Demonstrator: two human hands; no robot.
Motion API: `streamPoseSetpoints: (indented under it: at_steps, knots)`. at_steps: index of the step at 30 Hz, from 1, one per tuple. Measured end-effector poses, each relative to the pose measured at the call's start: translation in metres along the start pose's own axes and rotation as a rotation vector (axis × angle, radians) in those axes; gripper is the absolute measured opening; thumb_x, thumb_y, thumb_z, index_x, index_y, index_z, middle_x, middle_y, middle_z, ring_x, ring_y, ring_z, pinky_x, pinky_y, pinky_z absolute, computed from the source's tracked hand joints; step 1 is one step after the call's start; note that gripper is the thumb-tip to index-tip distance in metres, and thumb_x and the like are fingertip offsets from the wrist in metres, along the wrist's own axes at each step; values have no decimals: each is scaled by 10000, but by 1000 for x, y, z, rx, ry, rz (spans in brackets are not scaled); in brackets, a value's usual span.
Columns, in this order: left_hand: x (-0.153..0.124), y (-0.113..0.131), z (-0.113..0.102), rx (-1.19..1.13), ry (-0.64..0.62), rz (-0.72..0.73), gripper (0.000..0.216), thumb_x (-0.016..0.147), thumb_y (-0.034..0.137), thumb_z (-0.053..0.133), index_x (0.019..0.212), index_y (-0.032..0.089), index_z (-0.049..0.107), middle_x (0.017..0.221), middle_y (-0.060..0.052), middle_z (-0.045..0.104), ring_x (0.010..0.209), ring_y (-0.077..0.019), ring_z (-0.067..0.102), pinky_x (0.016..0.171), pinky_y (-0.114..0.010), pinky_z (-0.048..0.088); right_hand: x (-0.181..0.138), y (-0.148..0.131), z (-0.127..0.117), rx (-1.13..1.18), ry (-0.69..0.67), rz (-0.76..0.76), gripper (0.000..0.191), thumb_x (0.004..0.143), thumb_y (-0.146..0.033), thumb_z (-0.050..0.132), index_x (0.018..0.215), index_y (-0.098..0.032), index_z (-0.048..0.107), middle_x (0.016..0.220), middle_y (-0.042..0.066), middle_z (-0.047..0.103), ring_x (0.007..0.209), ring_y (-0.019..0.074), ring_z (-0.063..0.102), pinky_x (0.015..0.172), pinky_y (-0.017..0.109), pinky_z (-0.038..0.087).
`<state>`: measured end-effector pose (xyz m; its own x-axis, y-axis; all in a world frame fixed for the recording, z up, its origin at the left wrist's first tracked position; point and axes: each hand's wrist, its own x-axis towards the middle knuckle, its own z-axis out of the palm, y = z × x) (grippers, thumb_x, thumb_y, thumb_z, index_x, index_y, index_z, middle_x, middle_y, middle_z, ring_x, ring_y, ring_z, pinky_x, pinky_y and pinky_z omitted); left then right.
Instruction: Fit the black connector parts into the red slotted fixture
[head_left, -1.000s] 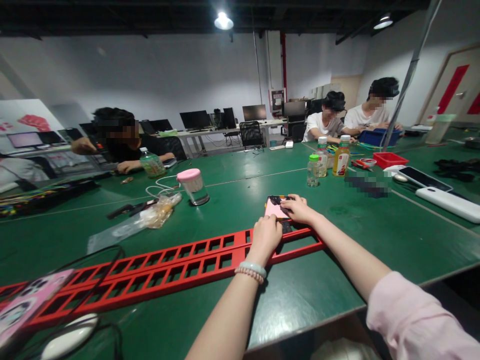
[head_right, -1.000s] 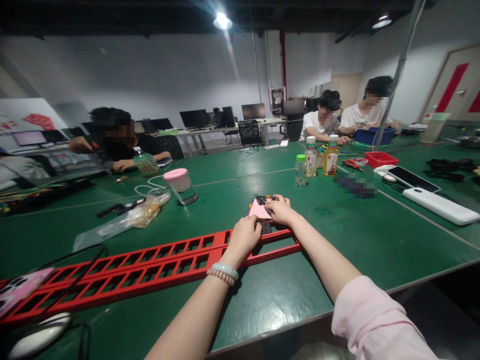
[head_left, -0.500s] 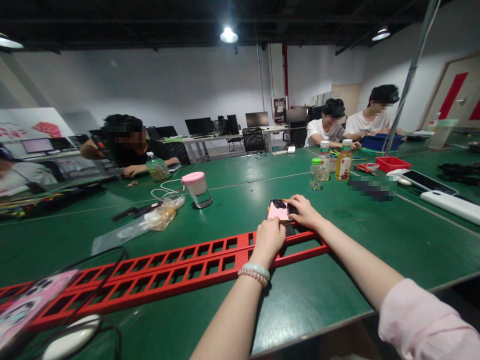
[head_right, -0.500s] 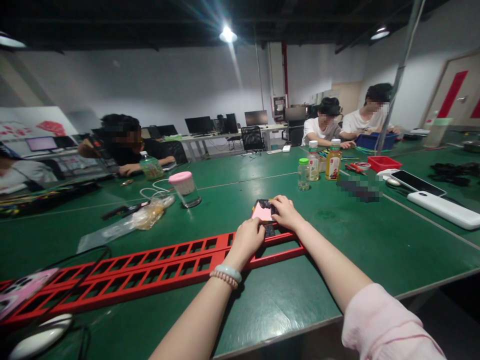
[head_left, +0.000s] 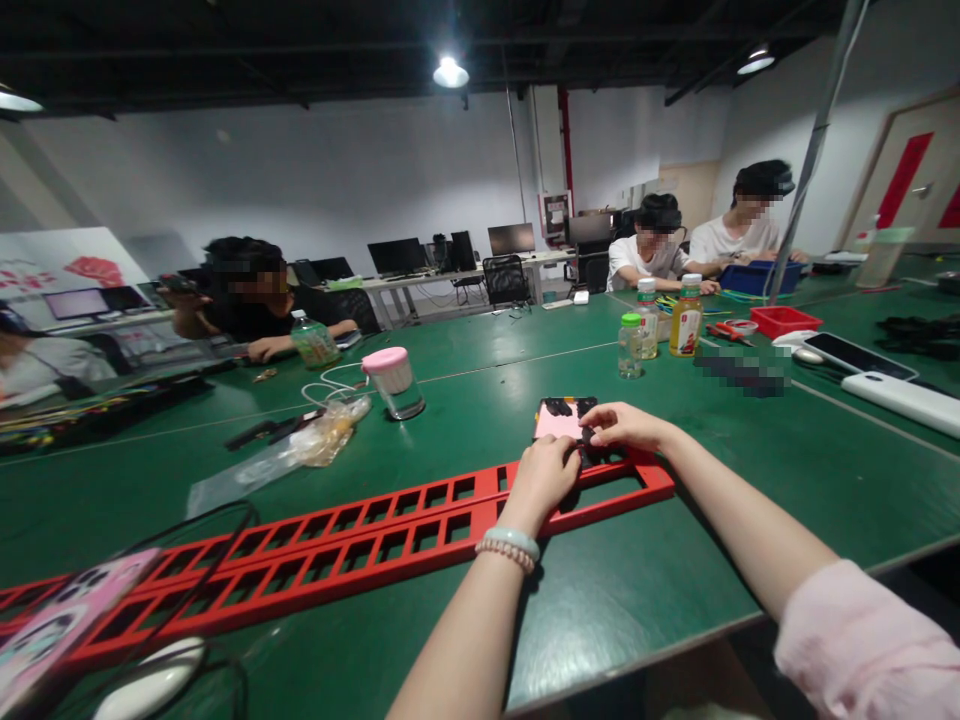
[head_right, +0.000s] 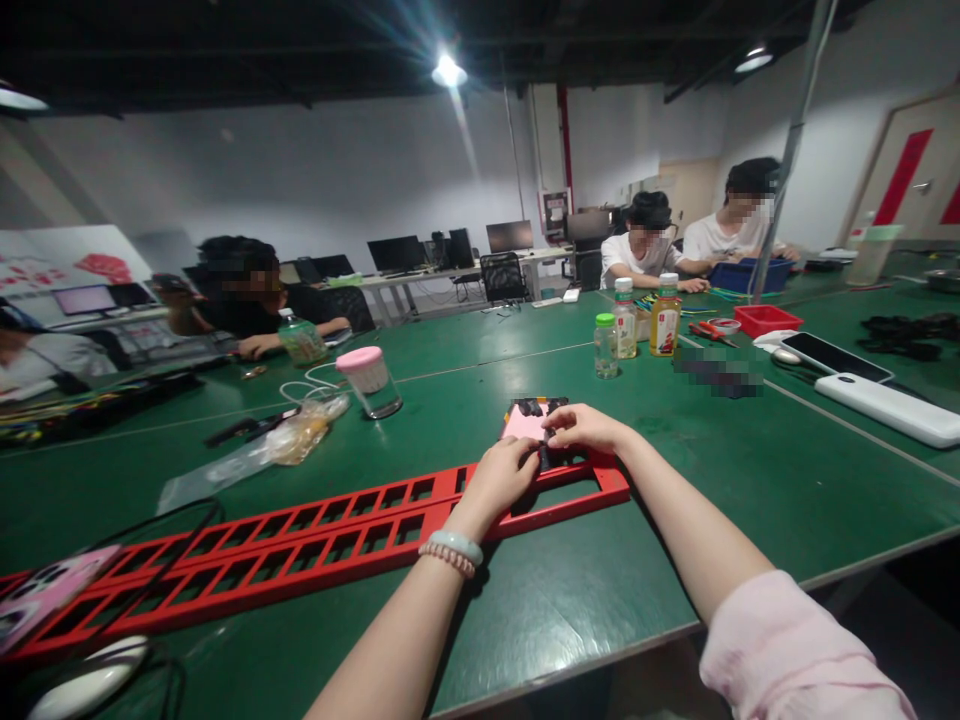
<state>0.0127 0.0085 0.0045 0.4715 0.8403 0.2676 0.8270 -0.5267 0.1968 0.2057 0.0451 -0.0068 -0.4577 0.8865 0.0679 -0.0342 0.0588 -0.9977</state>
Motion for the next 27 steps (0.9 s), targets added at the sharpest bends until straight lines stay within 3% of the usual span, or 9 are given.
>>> streamPoseSetpoints:
  at_steps: [6, 13, 27]
  knots:
    - [-3, 0, -3, -68, -31, 47, 363, 795, 454, 510, 1078, 237, 577, 980, -61, 604, 904, -219, 565, 816, -283, 411, -2, 1, -5, -8, -96, 6, 429, 503, -155, 738, 909, -142, 603, 738, -20, 582, 647, 85, 518, 608, 216, 388]
    - [-2, -3, -1, -120, -30, 52, 526, 695, 561, 590, 1095, 220, 571, 984, -76, 604, 895, -249, 563, 794, -305, 421, -1, 0, -5, -247, -130, 28, 390, 513, -204, 742, 870, -138, 600, 602, -59, 519, 545, 69, 455, 503, 198, 311]
    - [-2, -1, -4, -137, -47, 17, 527, 701, 545, 590, 1119, 225, 564, 1010, -78, 601, 910, -248, 559, 791, -302, 422, -2, -6, 1, -394, -115, -16, 407, 485, -209, 745, 859, -130, 606, 607, -59, 517, 547, 72, 453, 506, 199, 323]
